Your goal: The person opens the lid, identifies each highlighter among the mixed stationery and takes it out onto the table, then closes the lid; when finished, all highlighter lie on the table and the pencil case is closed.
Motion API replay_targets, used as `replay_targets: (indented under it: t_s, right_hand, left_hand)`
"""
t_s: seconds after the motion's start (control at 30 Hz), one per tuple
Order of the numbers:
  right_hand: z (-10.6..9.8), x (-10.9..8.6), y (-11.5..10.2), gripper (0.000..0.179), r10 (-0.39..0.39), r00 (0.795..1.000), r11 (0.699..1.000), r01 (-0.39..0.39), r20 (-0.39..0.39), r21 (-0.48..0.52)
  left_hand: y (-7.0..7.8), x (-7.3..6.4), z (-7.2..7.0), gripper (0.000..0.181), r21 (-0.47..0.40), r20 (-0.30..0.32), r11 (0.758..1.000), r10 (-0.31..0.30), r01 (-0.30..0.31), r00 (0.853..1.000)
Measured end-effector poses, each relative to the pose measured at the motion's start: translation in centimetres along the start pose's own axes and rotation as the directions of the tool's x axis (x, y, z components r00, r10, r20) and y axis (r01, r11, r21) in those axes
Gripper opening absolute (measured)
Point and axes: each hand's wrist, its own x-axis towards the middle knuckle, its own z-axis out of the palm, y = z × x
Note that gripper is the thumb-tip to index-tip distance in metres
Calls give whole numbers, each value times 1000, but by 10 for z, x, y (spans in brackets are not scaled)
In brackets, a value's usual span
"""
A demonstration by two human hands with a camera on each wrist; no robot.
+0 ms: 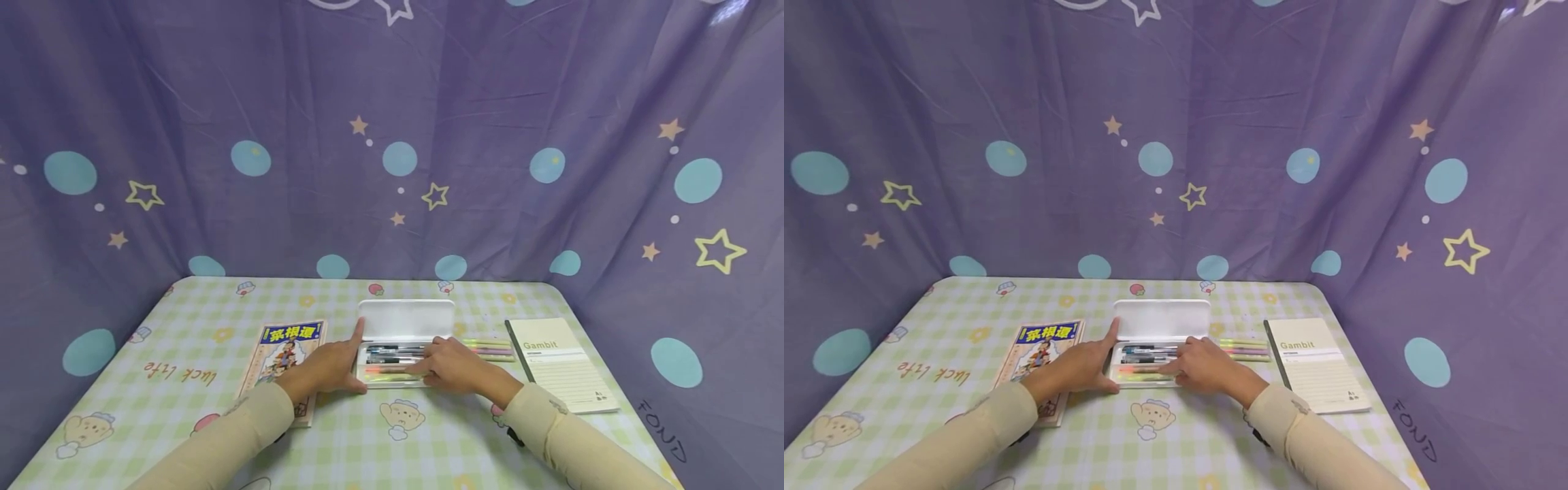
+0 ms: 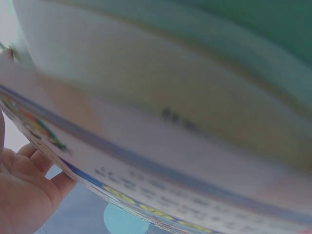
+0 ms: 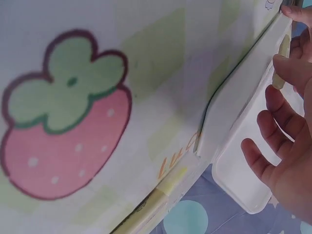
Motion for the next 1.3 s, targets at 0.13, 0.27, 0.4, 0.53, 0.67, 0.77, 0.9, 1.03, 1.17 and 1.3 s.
replay_targets:
  t_s: [0.13,0.27,0.4,0.53,0.67,0.77,0.9,1.03,1.17,1.3]
  right_hand:
    - [-1,-4,3,38,12,1000,1000,-12,-16,-24]
    - [-2,-10,7,36,24,999,1000,-24,-21,11]
    - [-2,-17,12,36,55,998,997,-55,-6,59]
    - [-2,-27,19,38,61,997,995,-58,-40,77]
    - [-4,-37,26,38,91,994,992,-85,-64,98]
    - [-5,-45,32,37,134,990,985,-127,-53,121]
    - [-5,-58,40,35,174,983,976,-166,-50,140]
    - [-5,-70,48,35,181,980,974,-168,-82,151]
    - [-8,-84,55,37,195,976,971,-179,-95,156]
    - [-11,-97,64,41,226,970,966,-210,-95,150]
  left_hand:
    - [0,0,1,143,-4,-7,1000,-2,2,1000]
    - [-1,-1,2,144,-1,-12,1000,0,0,1000]
    - [-1,-2,2,144,-3,-12,1000,3,-3,1000]
    - [-1,-2,3,144,-2,-16,1000,8,-8,1000]
    - [-2,-1,2,144,2,-20,1000,10,-10,1000]
    - [-3,1,2,145,2,-21,1000,11,-11,1000]
    - [-3,1,2,145,-2,-24,1000,15,-15,1000]
    - [-2,0,1,144,-10,-19,1000,9,-9,1000]
    - [-2,0,0,145,-10,-18,1000,6,-7,1000]
    - [-2,1,-1,144,-8,-20,1000,8,-8,1000]
